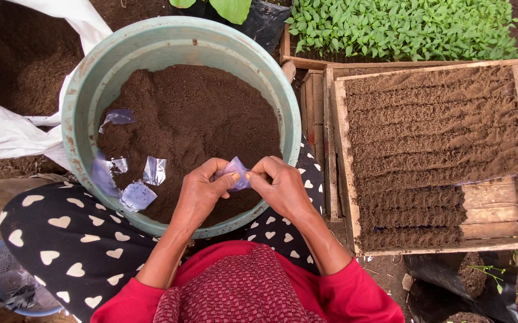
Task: The person scoops soil from a large basin and fills small plastic pouches by hand. The filled pouches are then placed into a wooden tray with pre-formed grooves.
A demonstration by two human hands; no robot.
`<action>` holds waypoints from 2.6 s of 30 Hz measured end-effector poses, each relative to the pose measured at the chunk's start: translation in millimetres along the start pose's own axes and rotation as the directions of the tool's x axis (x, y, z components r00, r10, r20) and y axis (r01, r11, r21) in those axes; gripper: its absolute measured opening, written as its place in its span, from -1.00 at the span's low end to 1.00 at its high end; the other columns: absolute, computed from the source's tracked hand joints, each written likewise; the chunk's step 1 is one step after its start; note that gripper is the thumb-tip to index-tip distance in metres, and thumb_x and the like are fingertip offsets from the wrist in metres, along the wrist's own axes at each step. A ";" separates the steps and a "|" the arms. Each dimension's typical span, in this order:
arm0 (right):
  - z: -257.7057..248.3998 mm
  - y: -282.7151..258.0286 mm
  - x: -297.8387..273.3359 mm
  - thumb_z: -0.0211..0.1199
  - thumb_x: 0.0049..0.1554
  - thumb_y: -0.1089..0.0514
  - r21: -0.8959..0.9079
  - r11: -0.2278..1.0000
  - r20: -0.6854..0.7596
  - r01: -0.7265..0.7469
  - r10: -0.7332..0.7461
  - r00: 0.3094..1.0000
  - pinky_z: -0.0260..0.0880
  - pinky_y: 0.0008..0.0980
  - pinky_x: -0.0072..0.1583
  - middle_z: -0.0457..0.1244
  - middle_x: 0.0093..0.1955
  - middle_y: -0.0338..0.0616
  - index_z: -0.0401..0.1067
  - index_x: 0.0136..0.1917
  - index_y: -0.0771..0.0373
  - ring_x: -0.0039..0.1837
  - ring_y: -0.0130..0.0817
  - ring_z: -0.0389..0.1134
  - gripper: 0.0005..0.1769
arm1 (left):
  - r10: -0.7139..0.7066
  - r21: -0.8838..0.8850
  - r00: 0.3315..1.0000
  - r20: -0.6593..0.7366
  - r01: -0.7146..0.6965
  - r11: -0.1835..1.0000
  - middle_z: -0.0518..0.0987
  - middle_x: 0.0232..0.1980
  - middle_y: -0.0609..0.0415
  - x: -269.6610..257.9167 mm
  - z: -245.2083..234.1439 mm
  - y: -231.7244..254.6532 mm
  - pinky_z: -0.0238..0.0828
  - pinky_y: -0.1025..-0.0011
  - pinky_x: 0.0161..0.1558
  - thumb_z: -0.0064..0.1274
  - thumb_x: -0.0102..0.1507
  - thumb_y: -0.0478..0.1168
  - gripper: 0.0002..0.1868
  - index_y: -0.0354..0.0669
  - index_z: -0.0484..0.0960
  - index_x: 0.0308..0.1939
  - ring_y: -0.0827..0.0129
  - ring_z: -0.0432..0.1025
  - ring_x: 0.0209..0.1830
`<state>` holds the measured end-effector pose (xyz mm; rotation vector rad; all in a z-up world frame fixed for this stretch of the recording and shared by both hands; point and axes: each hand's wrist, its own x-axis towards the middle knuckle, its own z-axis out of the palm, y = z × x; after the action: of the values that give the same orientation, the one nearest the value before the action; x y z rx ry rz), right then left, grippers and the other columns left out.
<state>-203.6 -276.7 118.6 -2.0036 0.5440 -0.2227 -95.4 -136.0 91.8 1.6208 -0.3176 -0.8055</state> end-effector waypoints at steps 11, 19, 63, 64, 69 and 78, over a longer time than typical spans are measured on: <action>10.6 -5.7 -4.9 0.16 0.18 0.13 0.168 0.981 0.043 0.098 -0.106 0.993 0.20 -0.28 -0.21 0.10 -0.37 -0.25 0.30 -0.28 0.15 -0.27 -0.44 0.14 -0.80 | -0.040 0.206 0.994 -0.100 0.060 0.977 0.53 -0.53 -0.12 -0.2 -47.3 -0.6 0.36 0.50 -0.55 0.13 0.11 -0.30 -0.87 -0.24 0.62 -0.28 0.37 0.41 -0.70; 20.8 1.0 -0.7 0.21 0.16 0.13 0.130 0.984 0.014 0.124 -0.127 0.992 0.21 -0.32 -0.22 0.11 -0.37 -0.26 0.30 -0.30 0.13 -0.29 -0.45 0.17 -0.78 | 0.124 0.794 0.937 -0.327 0.201 0.574 0.39 0.06 -0.31 -2.4 -72.2 15.2 0.41 -0.01 -0.06 0.21 0.09 -0.20 -0.58 -0.23 0.55 0.01 -0.10 0.31 0.08; 114.5 55.0 89.8 -0.05 0.16 -0.13 -0.342 0.924 -0.119 -0.170 0.137 0.983 0.26 0.05 0.16 0.24 0.11 0.13 0.33 0.24 0.20 0.15 0.16 0.25 -0.49 | -0.203 -0.415 0.930 -0.308 0.061 0.908 0.43 -0.59 0.08 58.7 -31.5 -51.4 0.05 0.79 -0.71 0.03 0.24 -0.19 -0.85 -0.20 0.55 -0.33 0.54 0.31 -0.76; 100.3 44.2 86.1 -0.05 0.16 -0.13 -0.342 0.924 -0.117 -0.174 0.142 0.983 0.26 0.05 0.16 0.24 0.11 0.13 0.33 0.24 0.20 0.15 0.16 0.25 -0.49 | -0.207 -0.414 0.929 -0.307 0.066 0.908 0.43 -0.59 0.08 59.9 -30.8 -55.1 0.05 0.79 -0.71 0.03 0.24 -0.19 -0.85 -0.20 0.55 -0.33 0.54 0.31 -0.76; 60.6 69.5 77.1 -0.13 0.21 -0.05 -0.279 0.937 -0.317 -0.209 0.115 0.941 0.23 -0.02 0.20 0.31 0.00 0.12 0.44 0.11 0.17 0.11 0.09 0.30 -0.58 | -0.165 -0.414 0.941 -0.297 0.029 0.910 0.40 -0.58 0.17 49.3 -24.8 -54.2 0.06 0.85 -0.74 0.00 0.23 -0.24 -0.89 -0.21 0.55 -0.29 0.60 0.34 -0.77; 96.8 132.9 74.7 0.21 -0.02 -0.35 0.079 0.829 -0.109 -0.554 0.559 0.822 0.27 -0.13 0.21 0.27 0.11 -0.08 0.44 0.09 -0.02 0.22 -0.06 0.26 -0.46 | -0.099 -0.283 0.980 -0.175 0.047 0.958 0.45 -0.59 0.02 57.9 6.1 -77.3 0.22 0.64 -0.69 0.05 0.23 -0.23 -0.84 -0.30 0.59 -0.31 0.51 0.32 -0.71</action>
<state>-138.3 -287.0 -49.5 -1.7061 1.1718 0.0022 -75.5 -158.8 -0.2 1.4356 -0.0079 -0.7119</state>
